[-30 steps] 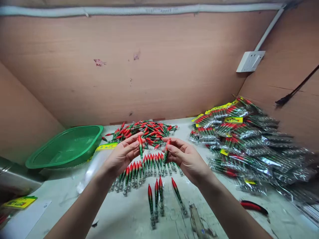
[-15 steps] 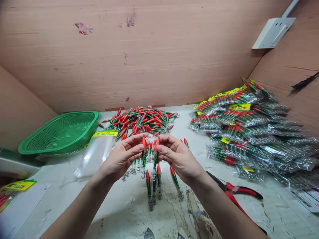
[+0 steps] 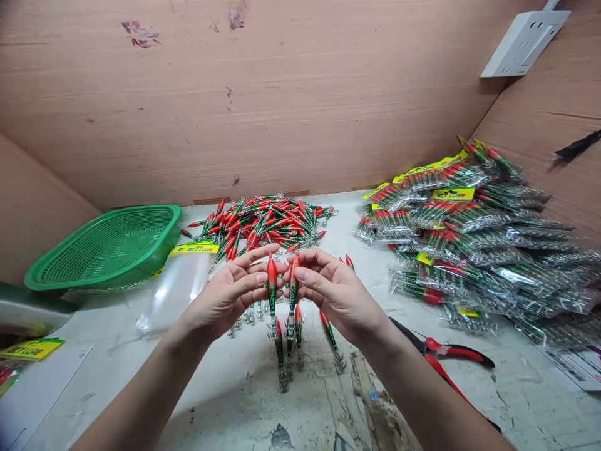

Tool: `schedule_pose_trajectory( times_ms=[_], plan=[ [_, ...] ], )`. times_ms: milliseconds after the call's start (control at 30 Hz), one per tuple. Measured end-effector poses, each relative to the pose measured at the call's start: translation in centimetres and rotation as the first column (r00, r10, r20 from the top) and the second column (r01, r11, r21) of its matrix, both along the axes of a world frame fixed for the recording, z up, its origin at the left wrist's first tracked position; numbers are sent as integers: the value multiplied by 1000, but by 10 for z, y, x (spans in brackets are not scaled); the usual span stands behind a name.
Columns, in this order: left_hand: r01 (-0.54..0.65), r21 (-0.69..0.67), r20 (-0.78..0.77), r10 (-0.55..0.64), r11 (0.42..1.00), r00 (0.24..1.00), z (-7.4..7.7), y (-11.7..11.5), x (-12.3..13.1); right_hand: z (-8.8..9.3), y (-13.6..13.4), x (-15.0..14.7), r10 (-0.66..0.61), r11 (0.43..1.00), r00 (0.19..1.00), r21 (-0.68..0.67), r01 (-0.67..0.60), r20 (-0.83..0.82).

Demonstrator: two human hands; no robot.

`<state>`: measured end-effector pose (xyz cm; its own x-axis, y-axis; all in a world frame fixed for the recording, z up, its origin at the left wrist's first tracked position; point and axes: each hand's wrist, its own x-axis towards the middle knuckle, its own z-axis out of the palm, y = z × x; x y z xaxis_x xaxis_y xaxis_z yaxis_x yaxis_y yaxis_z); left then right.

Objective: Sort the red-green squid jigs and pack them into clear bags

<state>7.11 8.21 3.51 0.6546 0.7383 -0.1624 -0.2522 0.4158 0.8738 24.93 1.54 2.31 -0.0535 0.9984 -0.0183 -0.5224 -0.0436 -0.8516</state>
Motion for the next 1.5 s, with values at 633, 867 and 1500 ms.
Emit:
schedule_pose_trajectory(
  times_ms=[633, 867, 1500],
  plan=[
    [90, 78, -180, -74, 993, 981, 7, 3, -7, 10, -2, 6, 9, 1000, 1000, -24, -9, -5],
    [364, 285, -824, 32, 887, 566, -30, -15, -24, 26, -10, 20, -87, 994, 987, -58, 95, 132],
    [76, -15, -194, -77, 997, 978, -14, -57, 12, -2, -58, 11, 24, 1000, 824, -16, -19, 566]
  ],
)
